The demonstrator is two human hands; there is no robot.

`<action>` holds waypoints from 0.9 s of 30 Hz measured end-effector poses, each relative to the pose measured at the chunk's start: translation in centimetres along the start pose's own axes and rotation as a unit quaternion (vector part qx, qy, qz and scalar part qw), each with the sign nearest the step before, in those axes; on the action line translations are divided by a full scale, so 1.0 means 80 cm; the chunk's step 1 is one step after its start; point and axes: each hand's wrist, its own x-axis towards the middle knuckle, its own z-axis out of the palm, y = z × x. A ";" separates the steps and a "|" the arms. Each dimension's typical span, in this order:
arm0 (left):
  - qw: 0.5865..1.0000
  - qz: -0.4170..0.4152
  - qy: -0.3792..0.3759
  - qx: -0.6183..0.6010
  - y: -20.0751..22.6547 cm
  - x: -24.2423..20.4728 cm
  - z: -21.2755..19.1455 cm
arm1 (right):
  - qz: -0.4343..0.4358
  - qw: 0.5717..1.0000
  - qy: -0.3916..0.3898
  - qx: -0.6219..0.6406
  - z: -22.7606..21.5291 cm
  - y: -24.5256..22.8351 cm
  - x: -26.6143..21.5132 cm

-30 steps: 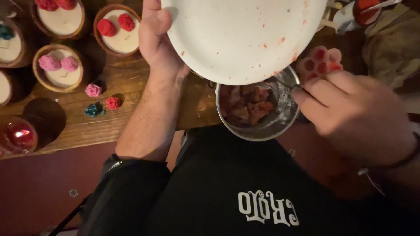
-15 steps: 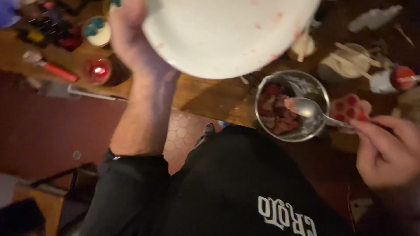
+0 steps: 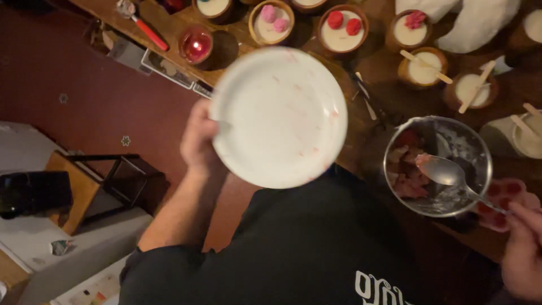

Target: Scrape wax fragments from a plate into a bowl and mix them using a spoon

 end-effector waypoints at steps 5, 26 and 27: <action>0.992 -0.055 -0.074 -0.082 -0.105 -0.014 -0.028 | -0.036 0.997 -0.010 0.069 0.015 0.046 0.004; 0.973 -0.145 -0.175 0.033 -0.155 0.024 -0.026 | 0.072 0.995 -0.035 -0.065 -0.001 -0.025 0.006; 0.968 -0.133 -0.183 0.111 -0.151 0.029 -0.029 | 0.086 0.995 -0.043 -0.042 0.002 -0.042 0.014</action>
